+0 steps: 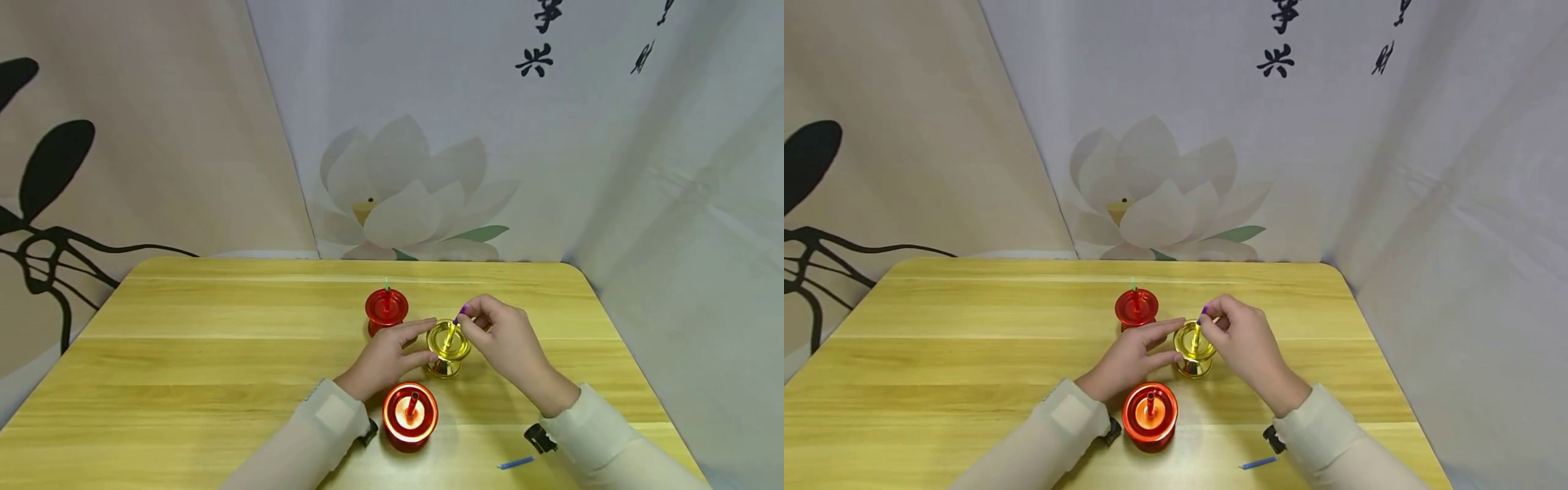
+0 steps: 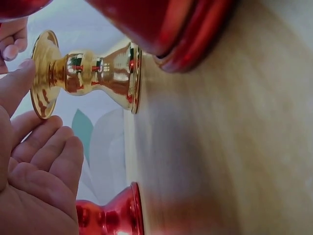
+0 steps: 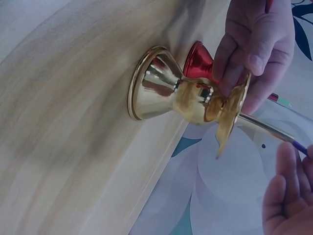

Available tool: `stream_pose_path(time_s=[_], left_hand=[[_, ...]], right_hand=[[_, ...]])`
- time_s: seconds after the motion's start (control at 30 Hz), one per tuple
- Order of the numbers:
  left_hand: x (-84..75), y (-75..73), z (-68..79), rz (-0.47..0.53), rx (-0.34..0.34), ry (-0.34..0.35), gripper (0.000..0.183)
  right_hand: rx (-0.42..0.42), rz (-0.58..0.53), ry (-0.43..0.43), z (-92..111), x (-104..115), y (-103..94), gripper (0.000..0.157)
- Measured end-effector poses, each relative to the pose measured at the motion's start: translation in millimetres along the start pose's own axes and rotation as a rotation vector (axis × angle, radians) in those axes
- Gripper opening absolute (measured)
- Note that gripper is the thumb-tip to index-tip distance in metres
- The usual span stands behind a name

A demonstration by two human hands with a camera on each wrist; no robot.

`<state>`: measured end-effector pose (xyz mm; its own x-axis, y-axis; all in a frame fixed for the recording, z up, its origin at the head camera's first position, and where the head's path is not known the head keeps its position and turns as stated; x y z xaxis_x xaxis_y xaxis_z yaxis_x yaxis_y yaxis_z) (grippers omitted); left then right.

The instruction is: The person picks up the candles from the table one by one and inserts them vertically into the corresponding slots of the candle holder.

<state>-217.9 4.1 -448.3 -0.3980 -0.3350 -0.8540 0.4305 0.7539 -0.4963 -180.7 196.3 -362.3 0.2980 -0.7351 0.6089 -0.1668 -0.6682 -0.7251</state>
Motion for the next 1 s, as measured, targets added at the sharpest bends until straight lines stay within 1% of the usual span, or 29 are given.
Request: stream_pose_path(time_s=[0.2, 0.3, 0.4, 0.5, 0.63, 0.8, 0.93, 1.0], left_hand=[[1.6, -3.3, 5.1, 0.034, -0.022, -0.009, 0.06], [2.2, -7.8, 10.6, 0.063, -0.038, -0.019, 0.06], [2.4, -13.2, 19.3, 0.094, -0.053, -0.025, 0.06], [1.9, -18.4, 30.8, 0.121, -0.081, -0.037, 0.058], [1.7, -23.4, 45.1, 0.175, -0.106, -0.038, 0.057], [-0.2, -26.9, 59.2, 0.21, -0.077, -0.038, 0.062], [-5.0, -28.6, 69.8, 0.176, -0.048, -0.032, 0.069], [-8.6, -29.1, 74.9, 0.147, -0.035, -0.022, 0.073]], right_hand=[[0.024, -0.001, 0.012, 3.4, -0.5, 0.5, 0.004], [0.035, 0.009, 0.028, 9.1, -3.5, -1.6, 0.005], [0.053, 0.021, 0.047, 16.5, -9.2, -3.1, 0.004], [0.104, 0.028, 0.07, 23.7, -16.6, -1.0, 0.004], [0.21, 0.03, 0.099, 33.0, -25.4, 3.0, 0.005], [0.305, 0.039, 0.109, 44.4, -33.6, 2.6, 0.006], [0.359, 0.057, 0.097, 52.8, -39.1, 0.3, 0.006], [0.401, 0.07, 0.084, 57.4, -41.5, -0.6, 0.006]])
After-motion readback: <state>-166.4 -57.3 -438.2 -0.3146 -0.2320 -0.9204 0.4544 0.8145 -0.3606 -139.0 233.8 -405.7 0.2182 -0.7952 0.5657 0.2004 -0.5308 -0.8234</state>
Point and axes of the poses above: each hand's wrist, its own z-axis away from the middle knuckle, its own y-axis out of the palm, x = y × z, the point moved 3 cm from there along -z, towards the middle knuckle, and after that the axes turned 2 degrees about z, right-handed, at the moved point
